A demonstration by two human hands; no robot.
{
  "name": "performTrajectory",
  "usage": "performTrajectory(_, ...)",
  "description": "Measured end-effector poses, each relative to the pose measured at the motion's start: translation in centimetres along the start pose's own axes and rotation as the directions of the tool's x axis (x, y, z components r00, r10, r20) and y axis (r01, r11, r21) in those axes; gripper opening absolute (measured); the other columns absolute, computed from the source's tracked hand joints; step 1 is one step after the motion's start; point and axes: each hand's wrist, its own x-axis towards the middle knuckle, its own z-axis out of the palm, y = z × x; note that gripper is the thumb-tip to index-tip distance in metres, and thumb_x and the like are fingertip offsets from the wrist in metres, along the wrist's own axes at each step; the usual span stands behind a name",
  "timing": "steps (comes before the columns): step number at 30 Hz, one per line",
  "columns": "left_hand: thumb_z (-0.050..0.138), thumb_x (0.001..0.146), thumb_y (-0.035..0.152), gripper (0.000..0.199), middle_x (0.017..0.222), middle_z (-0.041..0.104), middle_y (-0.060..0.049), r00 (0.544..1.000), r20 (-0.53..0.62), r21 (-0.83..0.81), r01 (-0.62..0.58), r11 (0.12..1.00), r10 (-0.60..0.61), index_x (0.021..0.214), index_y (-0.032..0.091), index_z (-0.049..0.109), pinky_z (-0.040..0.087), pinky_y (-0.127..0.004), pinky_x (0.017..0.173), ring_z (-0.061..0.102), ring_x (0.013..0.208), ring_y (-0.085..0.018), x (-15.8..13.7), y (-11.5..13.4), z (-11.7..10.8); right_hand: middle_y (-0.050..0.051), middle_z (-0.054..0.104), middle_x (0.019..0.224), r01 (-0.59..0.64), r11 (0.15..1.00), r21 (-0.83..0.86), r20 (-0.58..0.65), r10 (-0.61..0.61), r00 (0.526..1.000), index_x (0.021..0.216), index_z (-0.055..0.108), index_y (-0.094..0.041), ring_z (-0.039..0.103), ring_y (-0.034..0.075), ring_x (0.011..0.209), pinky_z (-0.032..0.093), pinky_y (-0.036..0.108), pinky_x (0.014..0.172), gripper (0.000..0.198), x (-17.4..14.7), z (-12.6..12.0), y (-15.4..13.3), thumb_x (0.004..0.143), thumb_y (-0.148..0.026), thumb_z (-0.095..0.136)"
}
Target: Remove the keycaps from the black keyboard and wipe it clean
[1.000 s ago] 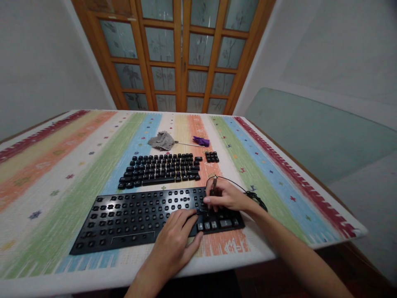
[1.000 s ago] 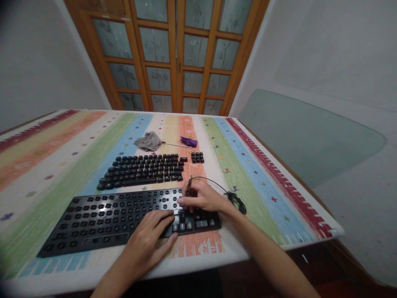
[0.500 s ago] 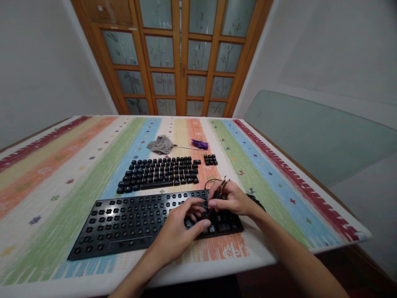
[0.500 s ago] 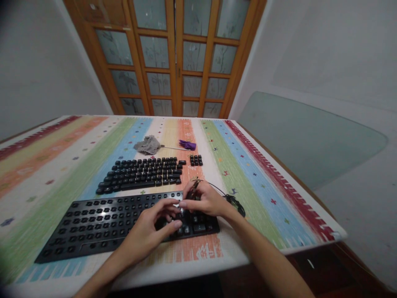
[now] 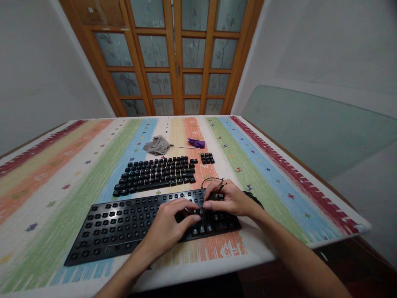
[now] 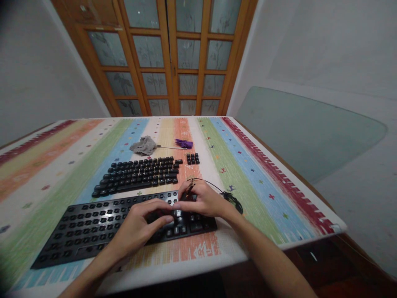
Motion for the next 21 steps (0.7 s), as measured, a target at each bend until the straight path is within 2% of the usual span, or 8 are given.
performTrajectory(8,0.068,0.085,0.022,0.005,0.085,0.068,0.0,0.978,0.198,0.235,-0.114,0.965,0.067,0.09,0.021,0.068,0.045,-0.027,0.071,0.061,0.077,-0.016,1.5,1.3,-2.2,0.002,0.066,0.075,-0.004,0.999,-0.034,0.043,0.005,0.999,0.083,0.066,-0.017,0.061,0.015,0.072,0.049,0.028,0.069,0.026,0.0,0.0,-0.4,0.089,-0.042,0.068)
performTrajectory(13,0.063,0.088,0.023,0.006,0.095,0.066,-0.005,0.95,0.285,0.386,-0.237,0.892,0.129,0.093,0.019,0.064,0.048,-0.035,0.083,0.061,0.091,-0.022,2.3,1.5,-2.3,0.002,0.067,0.076,-0.002,0.997,-0.073,0.059,0.006,0.998,0.084,0.066,-0.017,0.062,0.015,0.071,0.047,0.028,0.067,0.024,0.0,-0.1,-0.4,0.09,-0.04,0.068)
performTrajectory(17,0.055,0.092,0.019,0.015,0.105,0.065,-0.009,0.9,0.384,0.401,-0.363,0.841,0.206,0.103,0.018,0.064,0.048,-0.038,0.091,0.06,0.101,-0.025,3.1,1.6,-2.1,0.002,0.068,0.076,-0.004,0.994,-0.11,0.064,0.011,0.998,0.087,0.066,-0.018,0.062,0.015,0.07,0.048,0.028,0.067,0.023,-0.1,-0.2,-0.1,0.09,-0.041,0.068)
performTrajectory(21,0.057,0.09,0.019,0.014,0.102,0.065,-0.009,0.864,0.432,0.351,-0.424,0.835,0.257,0.099,0.019,0.066,0.048,-0.035,0.087,0.06,0.096,-0.023,4.4,2.1,-2.5,0.005,0.07,0.084,-0.018,0.993,-0.118,0.065,0.026,0.998,0.09,0.065,-0.018,0.065,0.017,0.077,0.051,0.03,0.074,0.023,-0.1,-0.4,0.1,0.09,-0.041,0.067)
